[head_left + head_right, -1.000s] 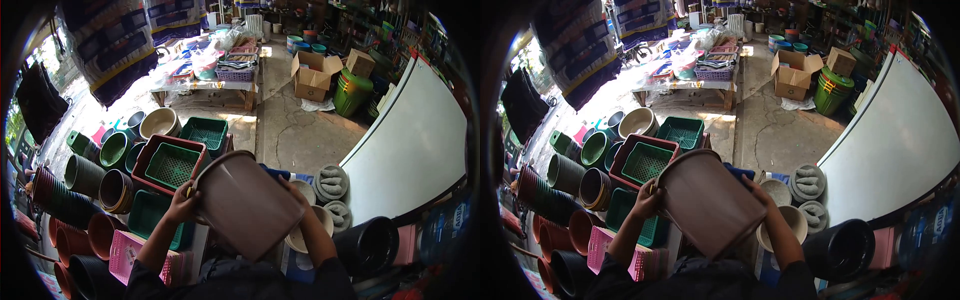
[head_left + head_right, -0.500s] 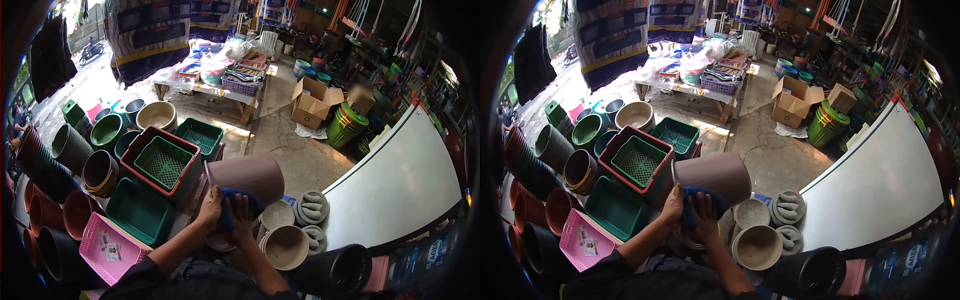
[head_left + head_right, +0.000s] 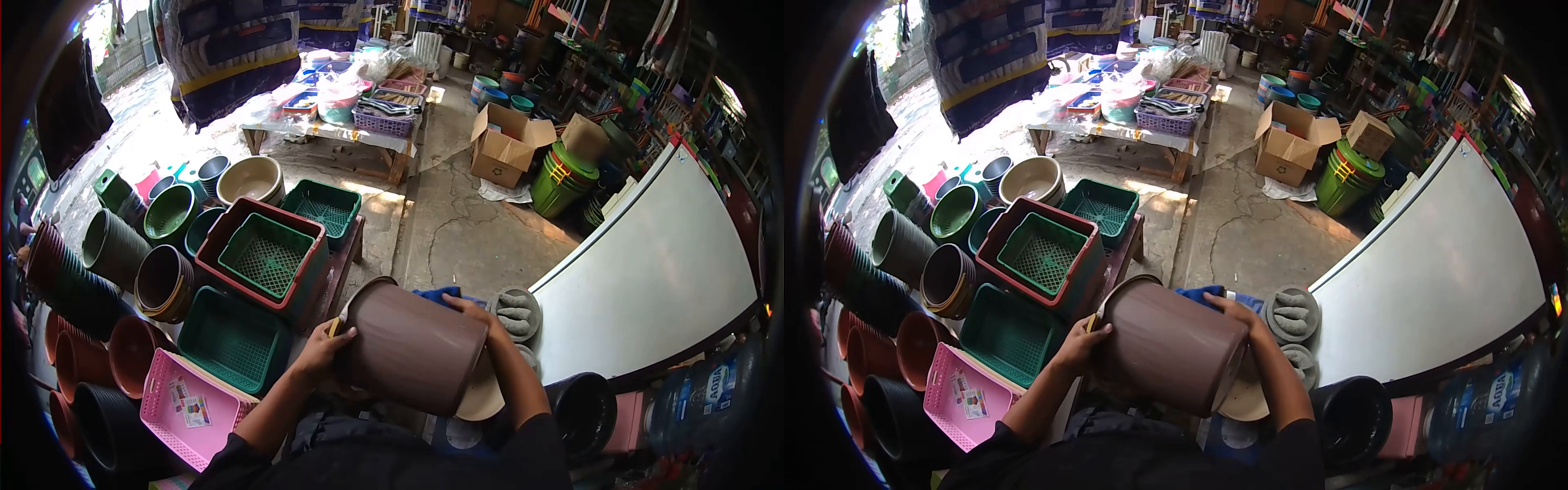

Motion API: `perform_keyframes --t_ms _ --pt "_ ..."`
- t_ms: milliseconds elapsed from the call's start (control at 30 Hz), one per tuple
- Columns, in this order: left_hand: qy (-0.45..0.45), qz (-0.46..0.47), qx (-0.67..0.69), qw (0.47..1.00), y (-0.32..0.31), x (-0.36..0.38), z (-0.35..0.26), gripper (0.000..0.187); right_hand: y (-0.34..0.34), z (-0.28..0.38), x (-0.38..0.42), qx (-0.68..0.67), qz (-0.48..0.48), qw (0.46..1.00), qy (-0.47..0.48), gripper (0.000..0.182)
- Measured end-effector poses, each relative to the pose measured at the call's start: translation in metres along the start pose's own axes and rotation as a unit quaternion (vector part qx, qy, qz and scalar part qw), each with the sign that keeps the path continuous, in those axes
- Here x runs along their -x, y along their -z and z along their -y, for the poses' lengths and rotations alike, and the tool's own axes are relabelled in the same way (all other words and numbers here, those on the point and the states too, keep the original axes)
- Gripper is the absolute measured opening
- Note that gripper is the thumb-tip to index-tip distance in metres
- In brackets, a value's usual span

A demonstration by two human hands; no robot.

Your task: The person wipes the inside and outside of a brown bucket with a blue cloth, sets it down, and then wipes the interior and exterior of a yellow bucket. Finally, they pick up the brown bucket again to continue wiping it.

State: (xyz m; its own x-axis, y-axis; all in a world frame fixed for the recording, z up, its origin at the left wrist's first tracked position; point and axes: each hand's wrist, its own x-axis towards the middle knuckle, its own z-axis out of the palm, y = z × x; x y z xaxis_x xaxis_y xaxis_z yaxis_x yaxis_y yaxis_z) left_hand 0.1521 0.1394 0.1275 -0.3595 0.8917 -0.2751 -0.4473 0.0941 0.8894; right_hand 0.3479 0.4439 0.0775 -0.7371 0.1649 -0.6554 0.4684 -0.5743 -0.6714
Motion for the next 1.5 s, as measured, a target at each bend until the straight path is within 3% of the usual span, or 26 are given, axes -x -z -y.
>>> perform_keyframes --t_ms 100,233,267,300,333,367,433,467,533,667,733,800,867,933,967,1000,1033,1067,1167,1233,1267,1333,1367,1433,1500 --pt "-0.004 -0.035 0.195 0.980 0.006 -0.003 0.019 0.029 0.017 -0.070 -0.001 -0.137 -0.044 0.969 0.202 0.061" --pt "0.026 -0.063 0.352 0.934 -0.011 -0.012 0.044 0.039 -0.038 -0.135 -0.009 -0.219 -0.216 0.833 0.459 0.068" --pt "0.027 -0.062 0.351 0.934 -0.013 -0.017 0.049 0.039 -0.058 -0.141 -0.014 -0.160 -0.277 0.801 0.507 0.069" --pt "0.067 -0.046 0.409 0.909 -0.016 -0.020 0.052 0.039 -0.074 -0.146 -0.021 -0.037 -0.346 0.763 0.545 0.071" --pt "0.109 -0.029 0.462 0.880 -0.018 -0.024 0.055 0.040 -0.089 -0.147 -0.027 0.143 -0.421 0.692 0.568 0.073" --pt "0.102 -0.047 0.428 0.897 -0.016 -0.032 0.064 0.051 -0.102 -0.141 -0.023 0.304 -0.464 0.612 0.564 0.075" --pt "0.071 -0.077 0.364 0.926 -0.029 -0.034 0.063 0.050 -0.145 -0.103 0.023 0.553 -0.445 0.533 0.461 0.078" --pt "0.030 -0.116 0.305 0.945 -0.034 -0.033 0.063 0.048 -0.156 -0.089 0.035 0.550 -0.455 0.531 0.458 0.078" --pt "0.005 -0.113 0.231 0.966 -0.033 -0.030 0.065 0.041 -0.166 -0.061 0.048 0.687 -0.310 0.540 0.374 0.074" --pt "0.015 -0.130 0.149 0.980 -0.030 -0.010 0.061 0.030 -0.131 -0.011 0.047 0.715 -0.292 0.538 0.339 0.072" --pt "0.007 -0.111 0.129 0.985 -0.015 -0.002 0.062 0.031 -0.091 0.002 0.041 0.623 -0.219 0.704 0.263 0.069" --pt "0.001 -0.079 0.126 0.989 0.007 0.004 0.062 0.033 -0.057 0.023 0.049 0.406 -0.108 0.904 0.075 0.068" --pt "0.011 -0.073 0.122 0.990 0.029 0.007 0.065 0.037 -0.033 0.013 0.050 0.338 -0.115 0.930 0.087 0.066" --pt "-0.006 -0.046 0.228 0.973 0.030 0.014 0.052 0.040 -0.037 -0.002 0.056 0.141 -0.093 0.977 0.127 0.073" --pt "0.001 -0.051 0.241 0.969 0.034 0.017 0.052 0.045 -0.032 -0.018 0.042 0.059 -0.078 0.982 0.160 0.077" --pt "-0.001 -0.056 0.242 0.969 0.038 0.017 0.052 0.045 -0.036 -0.028 0.034 0.060 -0.072 0.983 0.157 0.077" --pt "-0.007 -0.062 0.236 0.970 0.042 0.015 0.055 0.046 -0.044 -0.033 0.026 0.110 -0.150 0.964 0.192 0.071" --pt "-0.012 -0.066 0.230 0.971 0.044 0.015 0.057 0.046 -0.049 -0.036 0.019 0.158 -0.226 0.935 0.224 0.065" --pt "-0.009 -0.083 0.228 0.970 0.045 0.017 0.052 0.046 -0.078 -0.026 0.034 0.311 -0.214 0.805 0.458 0.059" --pt "-0.017 -0.076 0.237 0.968 0.045 0.016 0.050 0.046 -0.104 -0.020 0.056 0.404 -0.242 0.748 0.468 0.059" --pt "-0.029 -0.069 0.248 0.966 0.045 0.014 0.048 0.046 -0.115 -0.017 0.068 0.404 -0.242 0.747 0.470 0.059" --pt "-0.035 -0.068 0.261 0.962 0.044 0.011 0.043 0.047 -0.133 -0.017 0.088 0.412 -0.143 0.740 0.511 0.059" --pt "-0.040 -0.065 0.273 0.959 0.045 0.010 0.041 0.047 -0.137 -0.019 0.094 0.415 -0.139 0.738 0.513 0.059" --pt "-0.048 -0.057 0.279 0.957 0.057 0.007 0.042 0.048 -0.135 -0.027 0.107 0.499 -0.120 0.679 0.526 0.060" --pt "-0.054 -0.055 0.291 0.954 0.068 0.009 0.046 0.049 -0.123 -0.043 0.110 0.470 -0.128 0.696 0.527 0.059"
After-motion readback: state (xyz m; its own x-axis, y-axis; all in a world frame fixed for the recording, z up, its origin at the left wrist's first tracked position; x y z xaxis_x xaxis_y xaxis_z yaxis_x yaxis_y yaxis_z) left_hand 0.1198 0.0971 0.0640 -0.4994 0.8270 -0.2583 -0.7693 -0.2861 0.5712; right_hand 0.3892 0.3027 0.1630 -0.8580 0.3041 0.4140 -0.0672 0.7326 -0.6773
